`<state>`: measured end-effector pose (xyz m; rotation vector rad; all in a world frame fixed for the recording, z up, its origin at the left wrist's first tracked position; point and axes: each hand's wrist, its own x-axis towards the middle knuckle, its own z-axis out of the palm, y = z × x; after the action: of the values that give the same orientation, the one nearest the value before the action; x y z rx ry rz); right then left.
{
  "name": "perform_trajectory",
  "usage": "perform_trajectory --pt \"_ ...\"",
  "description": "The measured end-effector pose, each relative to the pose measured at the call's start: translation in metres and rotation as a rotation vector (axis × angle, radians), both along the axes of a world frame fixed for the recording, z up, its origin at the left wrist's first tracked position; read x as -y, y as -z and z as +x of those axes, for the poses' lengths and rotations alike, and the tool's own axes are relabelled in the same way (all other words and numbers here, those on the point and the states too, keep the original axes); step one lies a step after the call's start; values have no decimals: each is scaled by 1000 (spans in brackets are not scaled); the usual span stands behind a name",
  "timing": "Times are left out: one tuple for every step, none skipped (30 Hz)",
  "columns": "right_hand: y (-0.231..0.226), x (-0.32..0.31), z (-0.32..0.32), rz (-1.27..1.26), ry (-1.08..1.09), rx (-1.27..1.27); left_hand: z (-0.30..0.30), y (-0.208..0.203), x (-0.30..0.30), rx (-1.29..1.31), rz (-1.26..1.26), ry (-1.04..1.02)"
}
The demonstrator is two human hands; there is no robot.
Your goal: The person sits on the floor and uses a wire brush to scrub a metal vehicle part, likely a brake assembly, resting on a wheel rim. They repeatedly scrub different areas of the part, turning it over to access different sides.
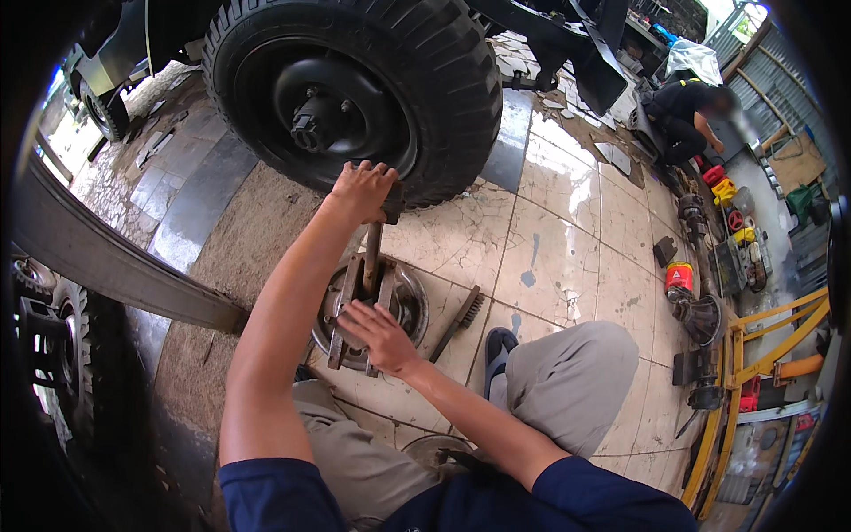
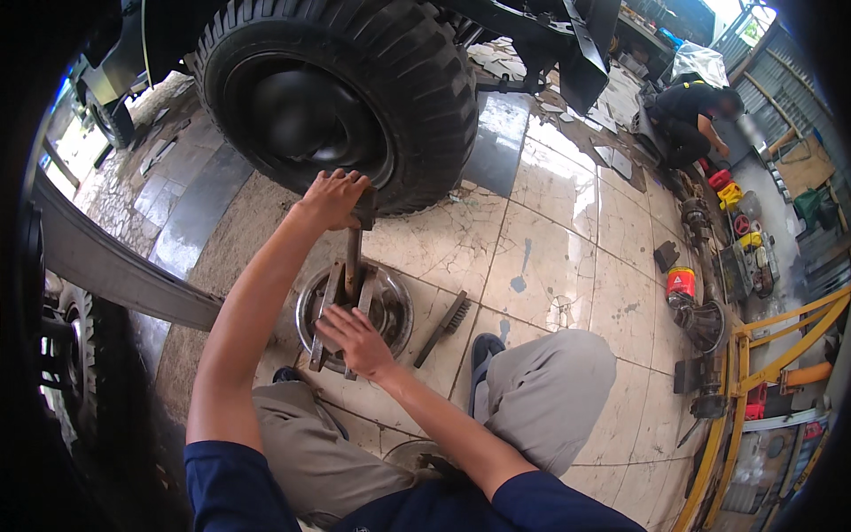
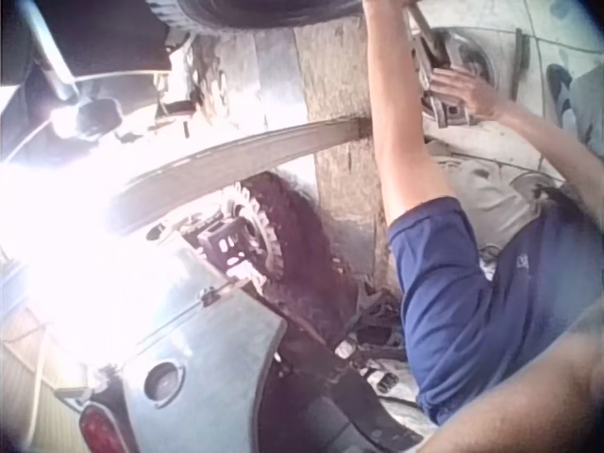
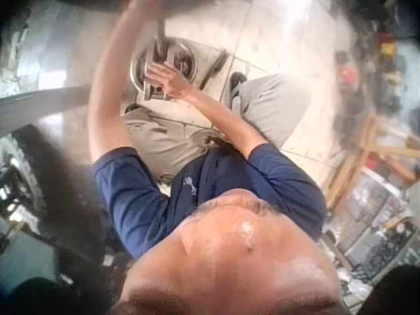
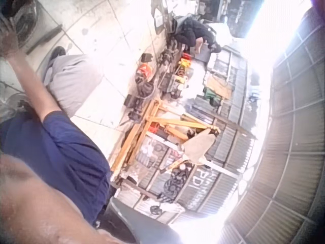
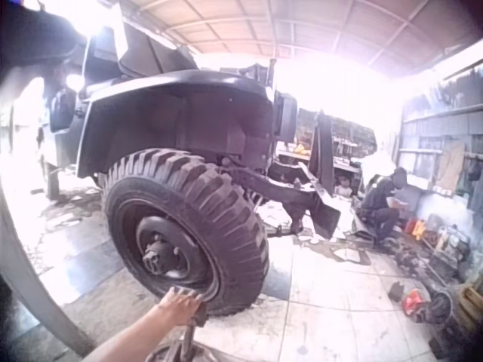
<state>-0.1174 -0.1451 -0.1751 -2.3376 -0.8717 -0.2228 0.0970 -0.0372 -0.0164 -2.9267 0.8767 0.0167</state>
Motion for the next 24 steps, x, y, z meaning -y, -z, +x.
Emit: perform_trajectory --pt "4 -8 2 -65 -126 7 1 0 1 16 -1 31" --pt "8 -13 5 -114 -167 -1 2 -1 4 33 -2 62" --pt "12 -17 9 -164 -207 -9 4 -1 5 49 -3 94" --pt "14 -21 9 -212 -255 -25 4 -3 4 11 -21 92" --pt "16 -23 9 -217 -255 -52 3 -3 4 7 -4 78" --pt "18 -23 9 -224 -254 -78 2 -4 5 3 12 65" --pt "17 -24 8 -232 -253 -108 0 -3 5 -3 26 51" --pt "16 -24 8 -235 -265 -114 -1 -3 4 -1 31 45" --pt "16 -24 10 -238 -277 -121 -2 -3 4 0 36 39" --pt "15 -24 10 -243 -285 -128 -3 -4 4 3 40 36" --pt "14 -24 11 -238 -279 -117 -4 -6 5 -2 41 38" --pt "14 -24 11 -232 -275 -105 -4 -7 6 -6 42 39" --pt "14 -25 10 -227 -273 -91 -5 -7 6 -8 44 37" --pt "15 -25 9 -217 -270 -84 -7 -5 6 21 45 42" --pt "15 -25 7 -208 -267 -78 -10 -3 6 50 47 47" --pt "16 -25 6 -198 -257 -70 -13 -3 7 82 48 59" --pt "17 -25 5 -195 -260 -76 -15 -4 7 85 41 54" --pt "19 -25 4 -191 -262 -83 -17 -4 6 87 35 50" --pt "20 -27 7 -183 -265 -82 -17 -6 4 97 35 45" --pt "21 -28 6 -180 -258 -79 -19 -7 4 64 40 32" --pt "22 -28 2 -176 -251 -78 -22 -8 5 30 45 18" --pt "22 -27 3 -178 -244 -73 -22 -8 7 0 46 5" --pt "22 -27 7 -181 -242 -67 -18 -8 8 10 38 5" --pt "22 -28 14 -184 -241 -61 -13 -10 8 20 31 5"
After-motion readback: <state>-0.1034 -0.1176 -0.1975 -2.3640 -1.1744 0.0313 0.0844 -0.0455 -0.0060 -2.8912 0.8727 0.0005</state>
